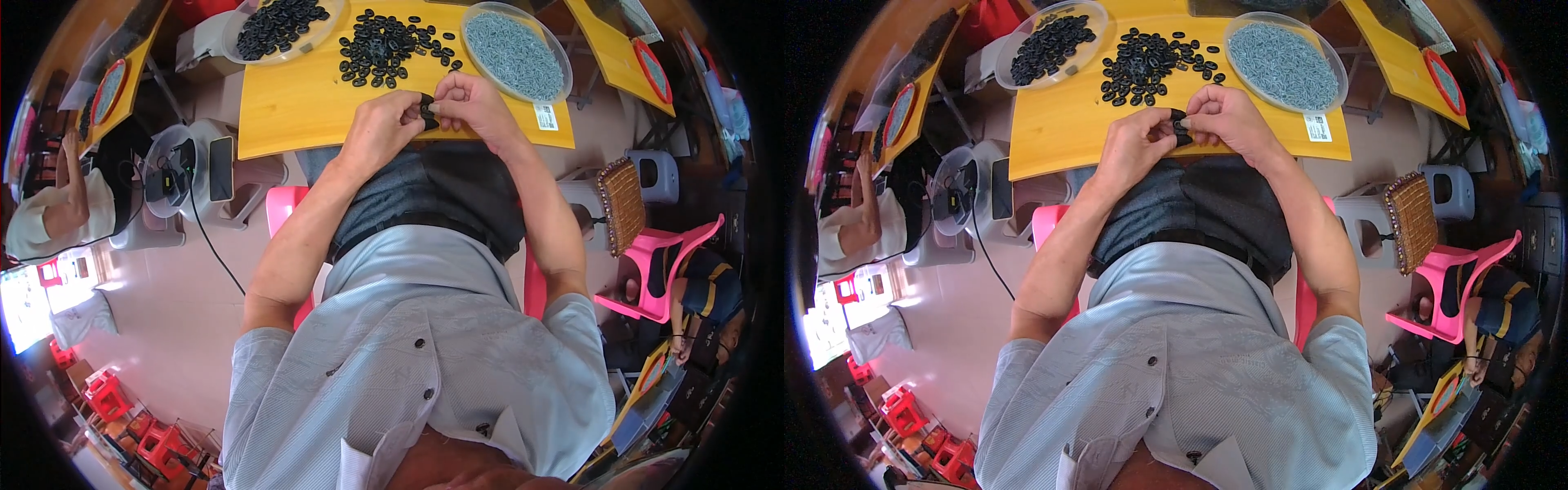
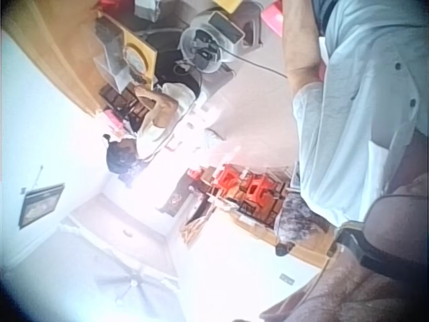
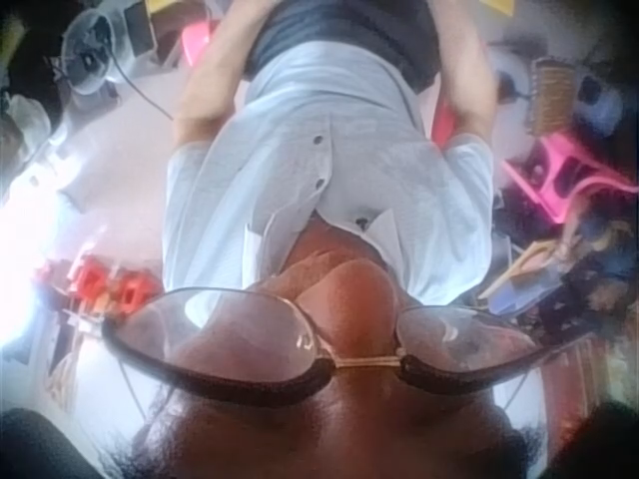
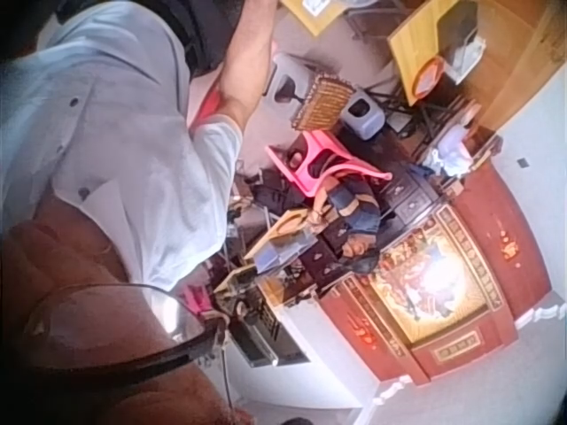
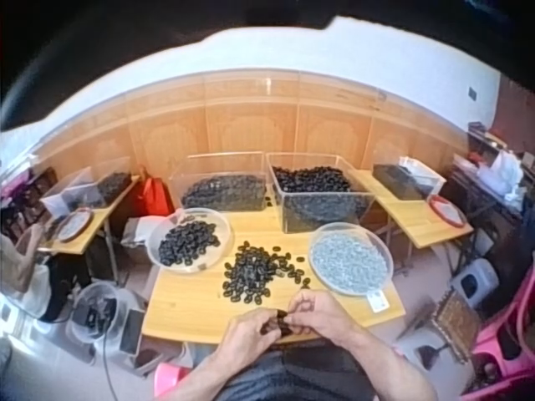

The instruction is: The person assembles components by picking up plastic parts and small pins from the table and fitting the pins into the plastic parts by hand.

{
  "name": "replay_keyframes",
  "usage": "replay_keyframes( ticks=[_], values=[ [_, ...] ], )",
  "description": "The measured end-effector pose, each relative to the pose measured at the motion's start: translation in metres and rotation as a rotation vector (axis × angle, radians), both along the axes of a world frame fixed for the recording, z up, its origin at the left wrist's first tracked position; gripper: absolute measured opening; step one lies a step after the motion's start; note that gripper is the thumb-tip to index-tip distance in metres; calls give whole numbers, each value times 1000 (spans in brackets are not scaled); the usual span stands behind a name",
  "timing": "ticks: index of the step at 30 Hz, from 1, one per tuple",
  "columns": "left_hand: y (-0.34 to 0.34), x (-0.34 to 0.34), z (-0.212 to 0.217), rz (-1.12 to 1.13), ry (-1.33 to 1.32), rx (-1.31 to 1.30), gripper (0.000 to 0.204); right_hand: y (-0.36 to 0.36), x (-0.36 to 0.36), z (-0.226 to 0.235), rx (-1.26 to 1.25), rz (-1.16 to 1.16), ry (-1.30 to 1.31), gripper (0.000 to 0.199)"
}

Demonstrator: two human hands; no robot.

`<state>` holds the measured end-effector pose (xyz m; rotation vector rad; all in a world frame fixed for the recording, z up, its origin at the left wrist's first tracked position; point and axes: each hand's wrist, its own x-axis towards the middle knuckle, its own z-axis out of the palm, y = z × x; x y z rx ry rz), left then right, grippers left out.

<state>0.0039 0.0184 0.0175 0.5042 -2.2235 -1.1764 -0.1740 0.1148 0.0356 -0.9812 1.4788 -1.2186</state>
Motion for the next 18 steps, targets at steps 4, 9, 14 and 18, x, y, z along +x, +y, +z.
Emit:
replay_keyframes(
  ticks=[4,9,14,18],
  values=[
    [-1,4,-1,-12,5,-74,24,-2,2,0,-32,28,19,11],
    [1,7,-4,5,10,-105,20,4,8,2,47,14,61,12],
    [5,11,0,-33,35,-129,17,8,13,2,14,6,4,11],
    [4,12,-1,-39,41,-168,16,8,13,2,-10,25,-62,11]
  ],
)
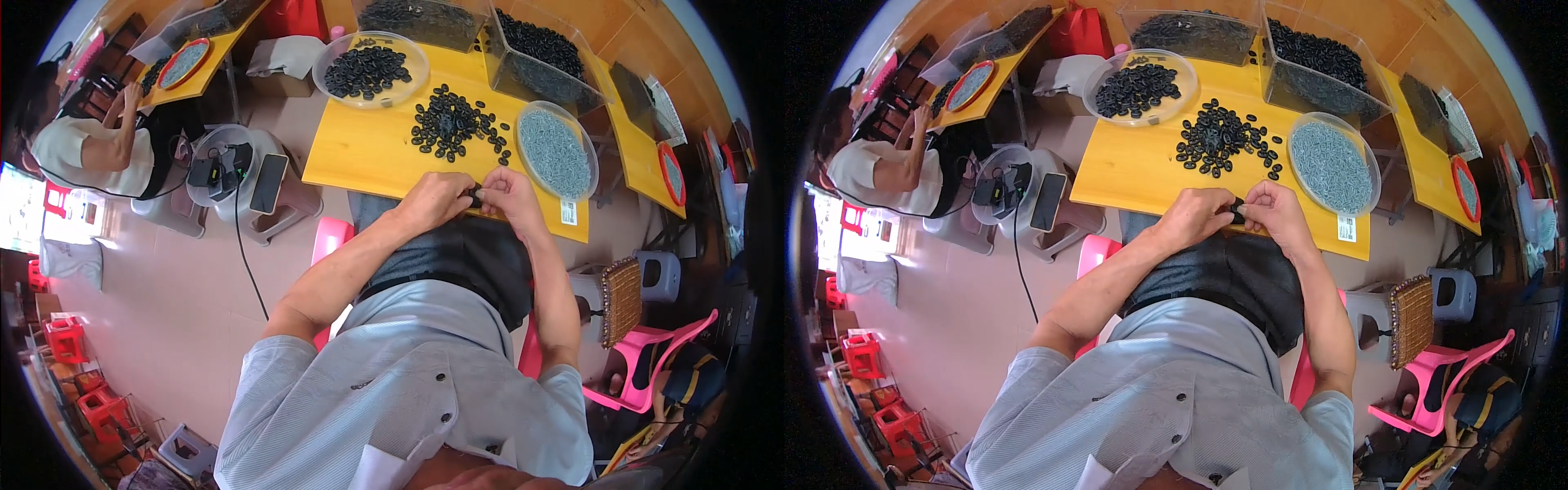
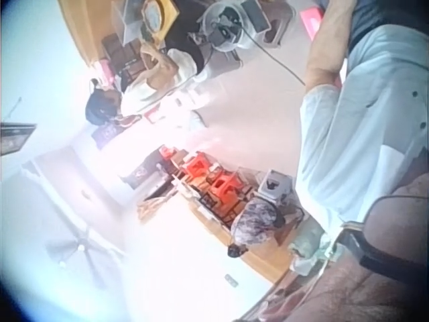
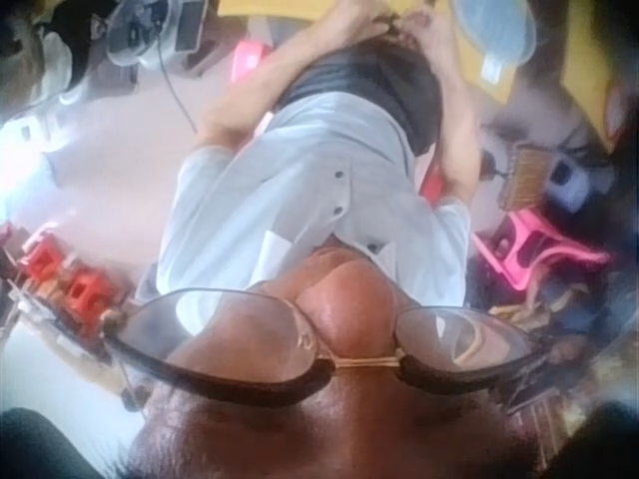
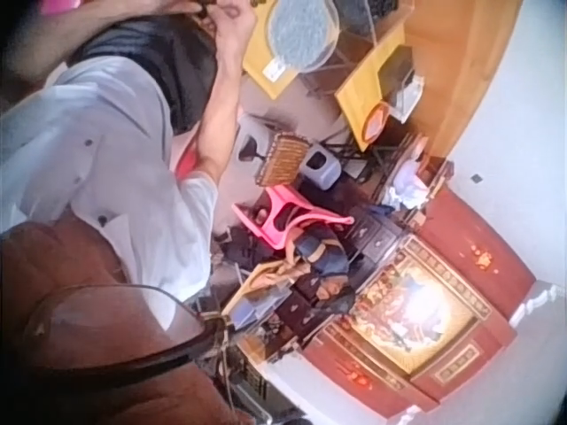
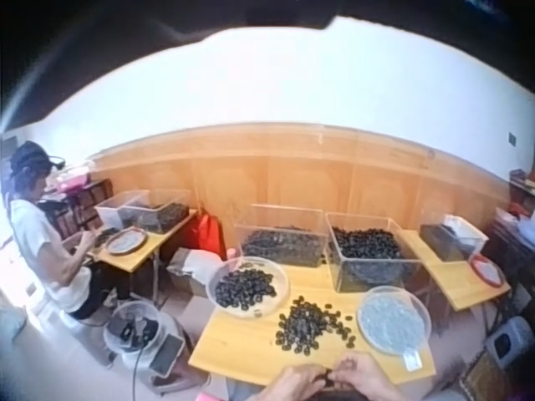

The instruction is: The person assembles components by picking up plastic parts and small pins from the table and fitting the pins into the plastic parts by hand.

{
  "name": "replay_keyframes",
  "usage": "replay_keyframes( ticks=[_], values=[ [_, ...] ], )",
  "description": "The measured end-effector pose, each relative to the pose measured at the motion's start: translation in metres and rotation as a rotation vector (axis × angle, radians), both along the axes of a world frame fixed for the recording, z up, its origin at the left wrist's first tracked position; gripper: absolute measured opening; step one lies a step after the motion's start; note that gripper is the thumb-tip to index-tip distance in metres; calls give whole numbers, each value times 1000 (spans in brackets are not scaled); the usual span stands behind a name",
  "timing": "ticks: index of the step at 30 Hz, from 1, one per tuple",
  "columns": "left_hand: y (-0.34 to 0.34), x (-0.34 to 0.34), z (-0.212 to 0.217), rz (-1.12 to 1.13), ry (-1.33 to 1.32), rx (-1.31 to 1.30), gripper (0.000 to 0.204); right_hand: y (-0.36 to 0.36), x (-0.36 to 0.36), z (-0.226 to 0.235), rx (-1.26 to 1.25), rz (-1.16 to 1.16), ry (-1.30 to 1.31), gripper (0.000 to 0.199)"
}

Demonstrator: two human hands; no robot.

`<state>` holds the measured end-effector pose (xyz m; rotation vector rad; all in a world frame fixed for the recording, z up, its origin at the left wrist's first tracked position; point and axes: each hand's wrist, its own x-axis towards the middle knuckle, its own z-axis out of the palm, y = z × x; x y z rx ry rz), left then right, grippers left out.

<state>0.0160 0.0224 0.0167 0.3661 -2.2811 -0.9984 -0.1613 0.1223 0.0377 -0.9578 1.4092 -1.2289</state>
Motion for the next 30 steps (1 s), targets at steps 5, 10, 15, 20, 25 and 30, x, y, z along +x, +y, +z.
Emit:
replay_keyframes(
  ticks=[5,10,15,20,25,30],
  values=[
    [-3,-1,2,-22,-3,-42,18,-1,-1,-1,5,-1,20,11],
    [-2,-3,-2,14,33,164,26,-8,-6,9,19,27,60,9],
    [1,-5,-1,132,-52,209,30,-27,-23,42,255,214,386,8],
    [4,-6,-5,114,-1,73,19,-102,2,83,-319,-57,331,20],
    [6,-2,-3,36,-21,-129,13,-123,-23,86,-327,-184,737,19],
    [6,-4,-8,-28,-8,-231,11,-101,-35,31,-29,-46,1408,16]
  ],
)
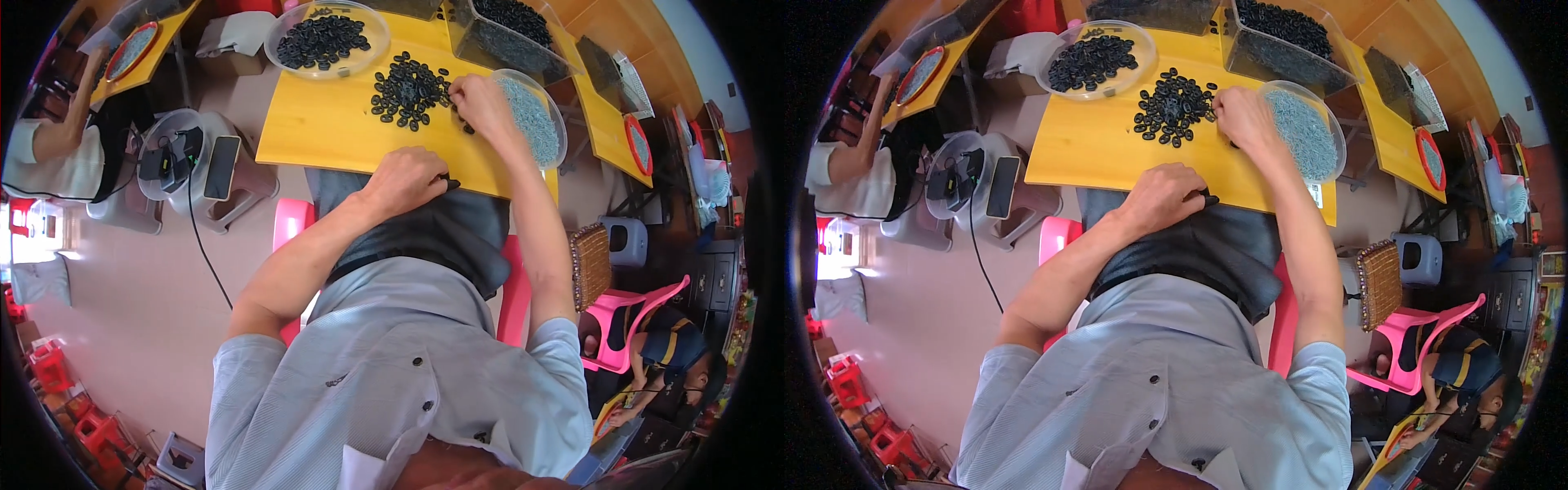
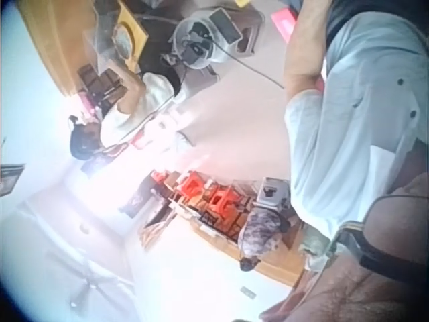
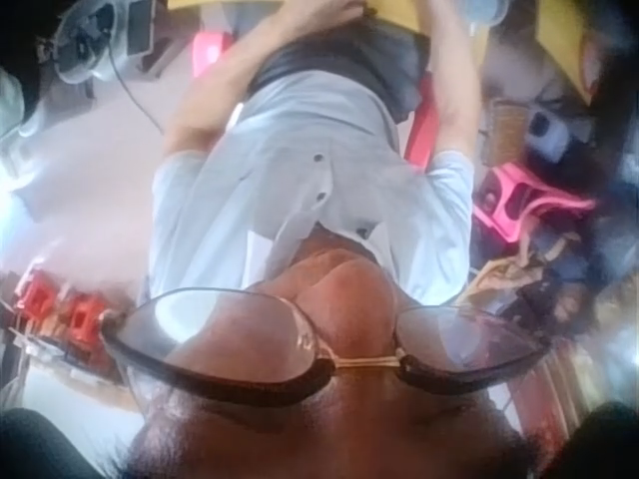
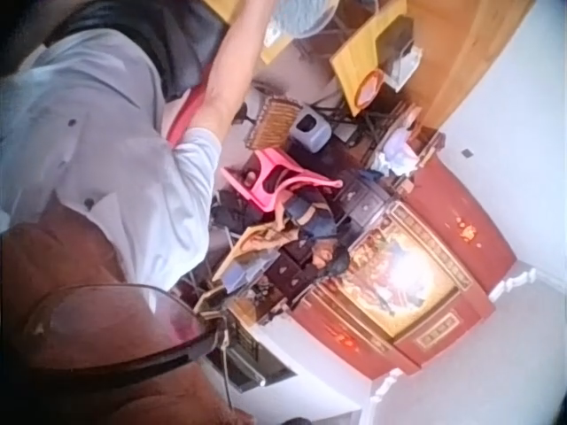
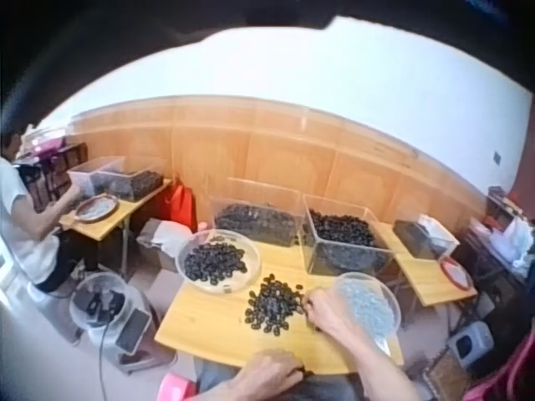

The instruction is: The person assembles components by picking up plastic parts and small pins from the table and fitting the pins into the plastic parts by hand.

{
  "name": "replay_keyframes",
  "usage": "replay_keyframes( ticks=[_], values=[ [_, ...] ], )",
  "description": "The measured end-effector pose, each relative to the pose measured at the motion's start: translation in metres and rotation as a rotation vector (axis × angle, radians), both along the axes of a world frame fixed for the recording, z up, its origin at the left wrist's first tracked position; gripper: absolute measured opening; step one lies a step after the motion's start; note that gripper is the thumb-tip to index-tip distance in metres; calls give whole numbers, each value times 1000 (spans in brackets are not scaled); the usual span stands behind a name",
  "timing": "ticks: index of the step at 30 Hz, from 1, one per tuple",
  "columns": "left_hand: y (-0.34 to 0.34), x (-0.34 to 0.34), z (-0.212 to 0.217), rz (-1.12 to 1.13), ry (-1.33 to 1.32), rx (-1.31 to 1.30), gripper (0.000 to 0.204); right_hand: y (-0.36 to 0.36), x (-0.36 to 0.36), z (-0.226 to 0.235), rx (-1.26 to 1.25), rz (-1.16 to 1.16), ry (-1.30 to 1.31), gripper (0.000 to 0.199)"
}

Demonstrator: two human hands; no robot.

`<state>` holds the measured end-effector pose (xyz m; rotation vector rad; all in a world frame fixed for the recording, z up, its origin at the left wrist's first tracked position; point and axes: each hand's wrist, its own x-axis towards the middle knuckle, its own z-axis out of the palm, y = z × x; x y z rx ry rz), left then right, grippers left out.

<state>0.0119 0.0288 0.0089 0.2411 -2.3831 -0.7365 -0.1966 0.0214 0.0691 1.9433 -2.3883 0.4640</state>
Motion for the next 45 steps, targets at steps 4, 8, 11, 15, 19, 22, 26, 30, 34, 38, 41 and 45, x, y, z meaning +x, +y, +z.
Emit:
replay_keyframes(
  ticks=[4,8,11,15,19,22,26,30,34,38,41,45],
  values=[
    [0,2,1,9,-9,17,11,5,3,-22,-21,34,116,15],
    [0,1,0,37,-16,58,13,5,5,-25,-51,60,107,14],
    [-1,0,4,72,-56,195,14,11,8,-19,52,24,29,15],
    [-2,-5,2,224,21,600,13,34,19,-19,-54,74,50,8],
    [-12,-13,-11,70,241,1177,14,71,43,-8,-368,181,-80,5],
    [-14,-4,-2,58,96,1310,16,91,51,-7,-437,289,-24,6],
    [-4,-4,-3,-34,176,1455,14,105,51,-17,-497,451,68,14],
    [-3,-4,-2,-62,104,1500,15,110,48,-22,-503,445,-22,23],
    [0,-6,-2,-49,210,1519,20,109,48,-21,-515,470,-55,23],
    [2,-7,5,-4,139,1530,22,108,40,-12,-543,364,-60,13],
    [-1,-6,-3,-20,174,1531,22,104,12,2,-518,15,-186,8],
    [-6,-4,-2,-16,168,1510,20,99,-57,15,-274,-290,-169,13]
  ],
)
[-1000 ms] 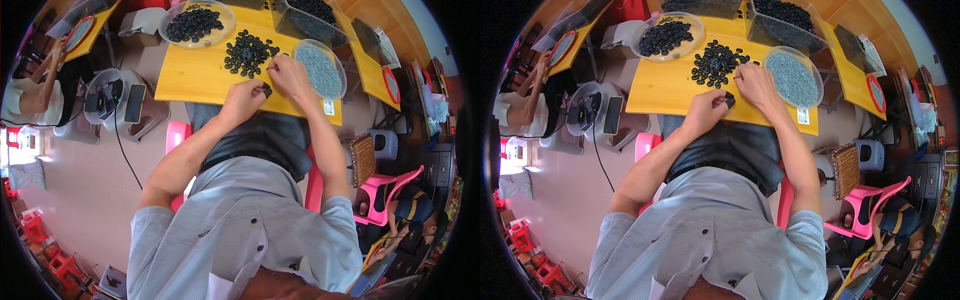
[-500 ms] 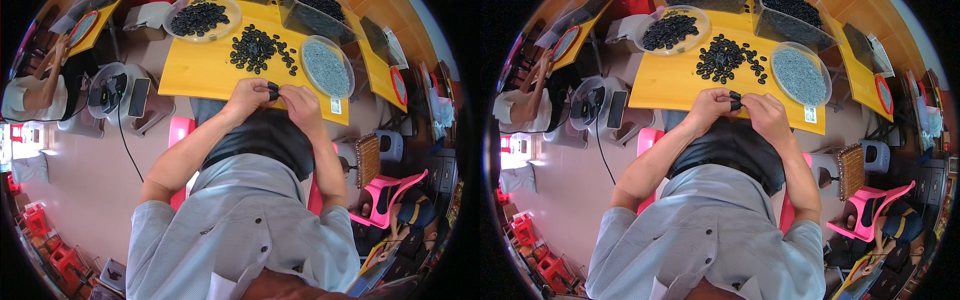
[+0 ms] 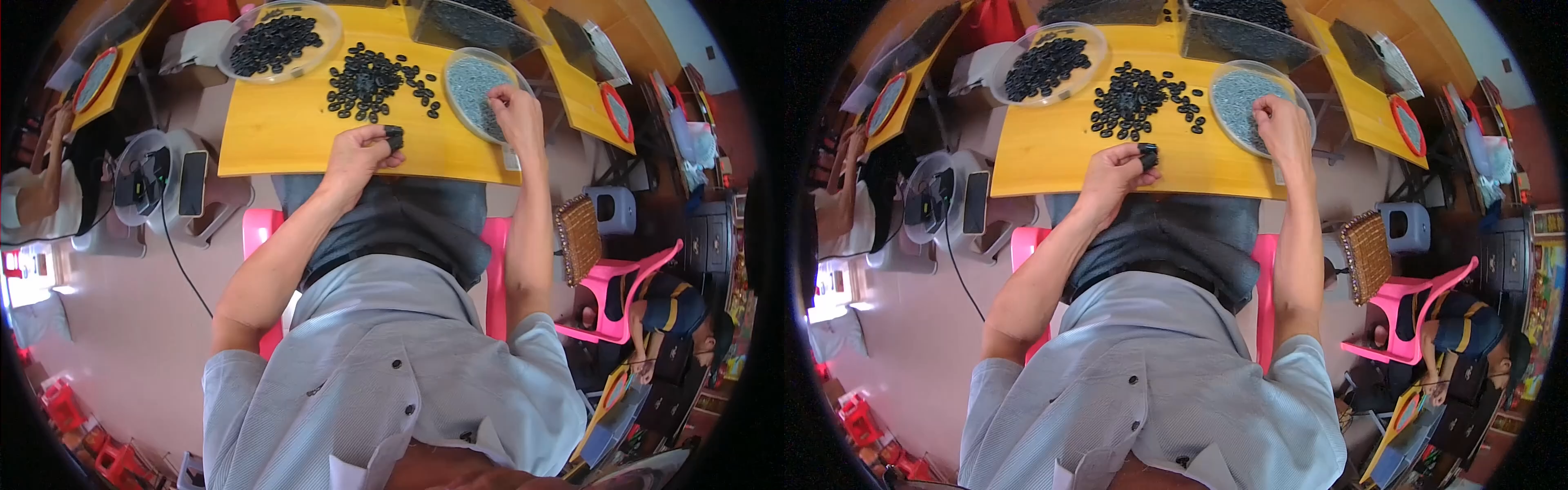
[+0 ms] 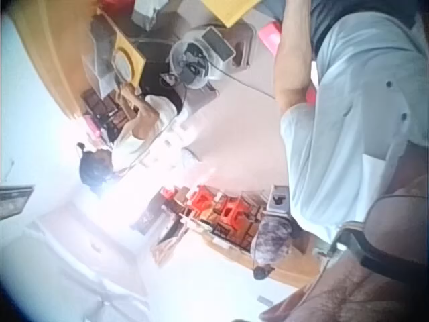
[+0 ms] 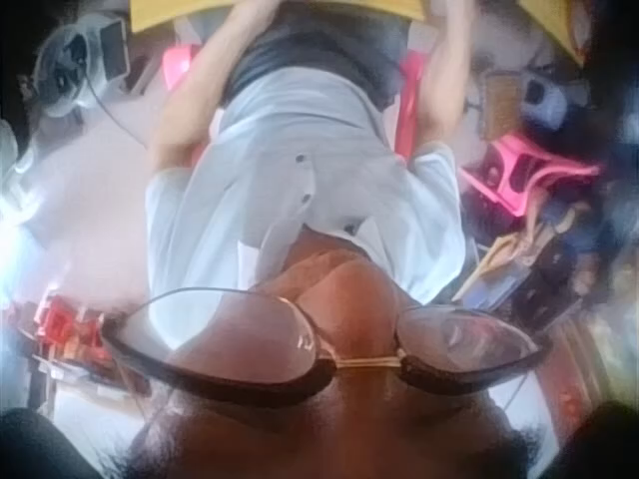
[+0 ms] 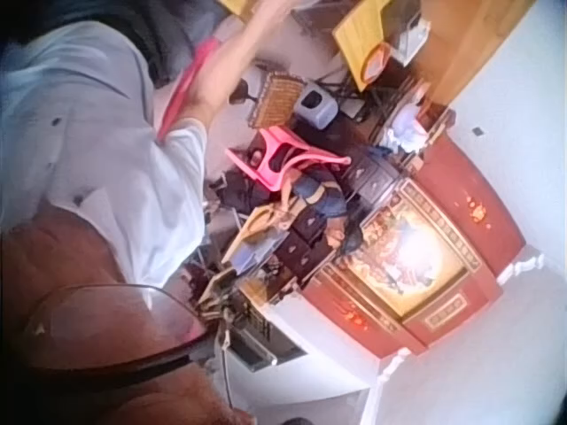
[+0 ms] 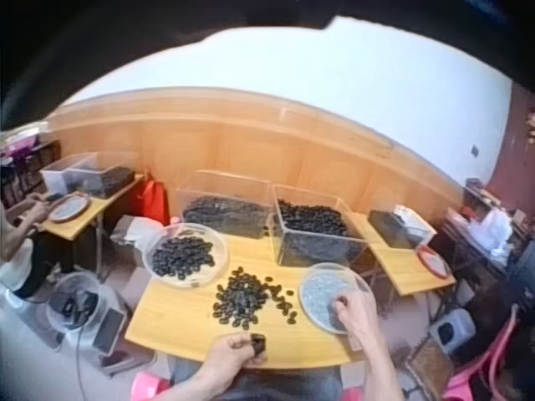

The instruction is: The person assembles components by picking up plastic parts and small pins from the table and fitting the pins into the plastic parts by hand.

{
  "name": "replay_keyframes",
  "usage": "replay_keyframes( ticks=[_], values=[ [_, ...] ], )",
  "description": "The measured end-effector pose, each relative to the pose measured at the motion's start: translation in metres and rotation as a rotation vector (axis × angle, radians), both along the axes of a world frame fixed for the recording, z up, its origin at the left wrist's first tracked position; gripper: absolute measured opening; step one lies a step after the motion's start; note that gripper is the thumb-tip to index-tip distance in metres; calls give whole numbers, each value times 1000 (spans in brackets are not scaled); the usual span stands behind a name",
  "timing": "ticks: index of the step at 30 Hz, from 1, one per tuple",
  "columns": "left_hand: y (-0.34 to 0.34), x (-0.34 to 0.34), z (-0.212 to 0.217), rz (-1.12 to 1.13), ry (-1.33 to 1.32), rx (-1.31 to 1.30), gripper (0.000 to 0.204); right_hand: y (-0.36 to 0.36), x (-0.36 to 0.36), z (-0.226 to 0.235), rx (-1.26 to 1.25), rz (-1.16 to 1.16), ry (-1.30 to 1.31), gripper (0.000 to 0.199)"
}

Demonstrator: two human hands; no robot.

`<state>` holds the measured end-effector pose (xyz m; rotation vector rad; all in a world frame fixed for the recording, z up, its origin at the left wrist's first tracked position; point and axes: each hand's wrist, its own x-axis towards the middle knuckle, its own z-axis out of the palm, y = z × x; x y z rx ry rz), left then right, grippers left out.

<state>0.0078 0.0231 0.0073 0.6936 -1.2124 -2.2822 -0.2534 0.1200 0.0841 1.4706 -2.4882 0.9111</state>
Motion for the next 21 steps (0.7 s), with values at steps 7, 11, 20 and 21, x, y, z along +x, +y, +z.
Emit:
replay_keyframes(
  ticks=[7,11,20,21],
  values=[
    [-4,-2,3,117,14,-18,21,-6,-29,-26,332,-99,70,21],
    [-5,-3,0,118,9,-27,22,-5,-32,-27,339,-126,38,18],
    [-5,-3,2,128,29,-2,22,2,-39,-20,209,-131,-136,18],
    [-4,-3,3,128,35,5,23,3,-41,-21,159,-105,-189,18]
  ],
)
